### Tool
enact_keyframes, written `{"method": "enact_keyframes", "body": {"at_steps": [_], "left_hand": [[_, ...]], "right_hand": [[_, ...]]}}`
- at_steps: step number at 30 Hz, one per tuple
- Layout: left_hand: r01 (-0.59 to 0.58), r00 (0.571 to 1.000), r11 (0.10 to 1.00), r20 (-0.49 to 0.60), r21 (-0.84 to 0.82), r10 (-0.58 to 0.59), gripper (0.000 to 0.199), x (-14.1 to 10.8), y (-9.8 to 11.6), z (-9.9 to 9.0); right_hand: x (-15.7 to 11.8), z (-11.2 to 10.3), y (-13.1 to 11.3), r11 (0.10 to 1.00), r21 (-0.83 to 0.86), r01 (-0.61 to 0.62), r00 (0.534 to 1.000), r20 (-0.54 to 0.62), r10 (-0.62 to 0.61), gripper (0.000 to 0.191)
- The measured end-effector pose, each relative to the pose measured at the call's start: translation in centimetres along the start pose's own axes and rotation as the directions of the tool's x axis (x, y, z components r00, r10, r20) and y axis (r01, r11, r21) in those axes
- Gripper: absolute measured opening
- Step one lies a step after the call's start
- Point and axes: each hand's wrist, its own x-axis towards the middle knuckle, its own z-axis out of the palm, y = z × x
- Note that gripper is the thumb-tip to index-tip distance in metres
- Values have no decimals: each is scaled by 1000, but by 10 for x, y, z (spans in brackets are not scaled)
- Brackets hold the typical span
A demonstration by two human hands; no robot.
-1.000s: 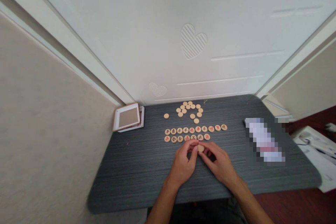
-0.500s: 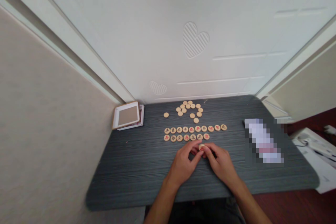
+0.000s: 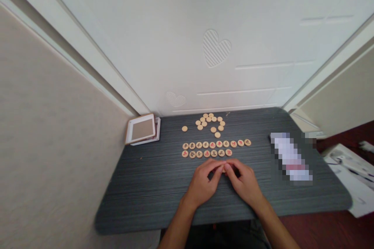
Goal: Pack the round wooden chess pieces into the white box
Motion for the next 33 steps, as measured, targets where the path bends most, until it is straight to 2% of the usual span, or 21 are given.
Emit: {"method": "enact_keyframes", "body": {"at_steps": [5,7,10,12,17,24,28,33], "left_hand": [[95,994,995,-60,7,-94,25,-1,-7,3],[127,990,992,-65,5,-126,26,-1,-9,4],[130,989,991,-73,13,-129,25,-2,-11,4],[124,990,992,-76,38,-121,24,-2,-10,4],[105,994,989,-55,102,-100,21,-2,-9,4],[103,995,987,-23,124,-101,21,-2,-9,5],[93,996,985,-15,148,-92,21,-2,-9,5],[84,996,983,-5,166,-84,21,-2,-9,4]], "right_hand": [[-2,3,5,997,81,-13,1000,-21,14,24],[-1,1,11,997,66,-34,992,-119,42,24],[4,-8,22,993,20,-113,942,-317,113,26],[10,-16,28,987,-35,-154,921,-368,130,28],[19,-26,33,969,-185,-161,932,-352,88,26],[25,-17,31,940,-301,-160,913,-407,25,27],[25,-19,32,934,-318,-160,902,-432,7,26],[14,-25,37,955,-298,-10,946,-311,-87,23]]}}
